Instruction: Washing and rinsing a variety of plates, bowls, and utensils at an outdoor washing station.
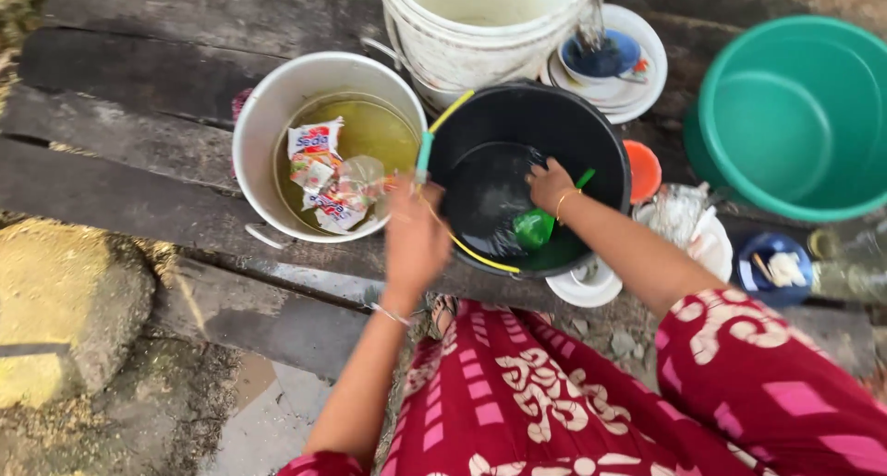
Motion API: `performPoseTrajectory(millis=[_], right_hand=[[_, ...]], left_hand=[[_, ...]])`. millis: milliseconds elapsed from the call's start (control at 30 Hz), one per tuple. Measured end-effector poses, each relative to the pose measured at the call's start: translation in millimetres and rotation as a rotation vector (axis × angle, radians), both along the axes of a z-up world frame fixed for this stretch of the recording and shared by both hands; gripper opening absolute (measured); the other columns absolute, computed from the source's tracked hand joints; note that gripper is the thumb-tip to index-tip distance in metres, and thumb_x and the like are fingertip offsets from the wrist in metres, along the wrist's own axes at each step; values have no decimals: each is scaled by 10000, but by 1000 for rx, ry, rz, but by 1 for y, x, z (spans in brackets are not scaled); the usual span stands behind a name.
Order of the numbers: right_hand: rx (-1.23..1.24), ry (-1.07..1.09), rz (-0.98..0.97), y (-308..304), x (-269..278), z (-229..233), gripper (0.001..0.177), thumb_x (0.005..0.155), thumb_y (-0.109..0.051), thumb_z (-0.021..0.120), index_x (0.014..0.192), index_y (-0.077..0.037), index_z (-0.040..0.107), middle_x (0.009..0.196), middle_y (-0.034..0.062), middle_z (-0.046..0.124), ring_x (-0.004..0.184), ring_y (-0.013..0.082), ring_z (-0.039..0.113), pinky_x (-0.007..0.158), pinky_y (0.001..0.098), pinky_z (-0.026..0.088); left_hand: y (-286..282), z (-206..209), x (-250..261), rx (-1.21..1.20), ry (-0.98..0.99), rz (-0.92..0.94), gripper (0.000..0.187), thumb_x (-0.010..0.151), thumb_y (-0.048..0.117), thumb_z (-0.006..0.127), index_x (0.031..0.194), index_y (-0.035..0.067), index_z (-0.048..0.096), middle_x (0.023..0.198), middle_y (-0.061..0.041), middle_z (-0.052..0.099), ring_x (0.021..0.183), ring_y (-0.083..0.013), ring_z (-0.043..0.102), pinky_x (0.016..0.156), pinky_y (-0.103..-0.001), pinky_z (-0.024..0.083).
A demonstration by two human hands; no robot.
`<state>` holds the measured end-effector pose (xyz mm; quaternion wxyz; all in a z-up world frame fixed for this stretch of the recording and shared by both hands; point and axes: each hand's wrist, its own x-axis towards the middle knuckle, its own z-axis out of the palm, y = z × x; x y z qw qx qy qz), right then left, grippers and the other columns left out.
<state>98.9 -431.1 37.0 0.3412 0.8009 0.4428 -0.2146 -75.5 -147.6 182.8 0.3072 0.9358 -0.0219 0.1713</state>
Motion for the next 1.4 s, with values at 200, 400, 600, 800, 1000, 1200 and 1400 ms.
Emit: performPoseTrajectory(millis=[200,400,600,800,1000,1200,1400], right_hand=[[414,-150,-124,-3,-33,101,180,901,-169,628,1056,-149,717,1150,93,662,850,257,705,640,384,570],[671,-291,-61,-35,-42,189,241,813,-131,649,1053,-143,666,1104,77,628,840,228,691,646,362,566],[833,-229,-53,-90,-50,219,285,798,-113,679,1078,-135,635,1029,67,590,933,259,684,749,412,572],[931,-107,-322,-122,-60,238,213,873,-124,722,1052,-84,614,1066,109,596,895,321,666,697,444,556],[1448,-70,-625,-182,-62,223,211,944,-28,745,1087,-57,593,1054,107,632,879,229,644,713,344,544],[1774,158,-1127,-226,-70,168,315,1028,-199,756,1164,-55,511,991,20,582,847,126,569,683,276,478],[1468,196,-1459,-222,-88,19,412,892,-191,734,1194,-61,486,873,97,579,722,245,597,602,383,488]], left_hand=[[-57,7,-25,-55,-91,-342,430,890,217,708,1268,40,603,1460,-173,525,1458,-416,419,1249,-567,263],[-71,24,-29,-8,-42,-554,589,815,373,783,1220,-18,607,1250,-173,613,1205,-388,538,1138,-561,311],[-98,-26,-31,373,164,-462,337,776,255,786,1035,92,645,978,-76,701,963,-279,677,901,-417,495],[-84,-34,-18,363,5,-584,342,715,285,803,967,114,648,881,-44,708,866,-257,700,772,-402,539],[-100,-28,-10,443,0,-563,303,765,288,803,977,127,661,850,-33,704,806,-248,700,694,-398,547],[-121,6,-4,391,29,-489,286,766,268,806,985,136,680,831,-28,706,785,-244,710,667,-387,553],[-119,24,-16,449,59,-436,275,728,269,813,931,143,676,829,-27,714,795,-253,715,677,-396,558]])
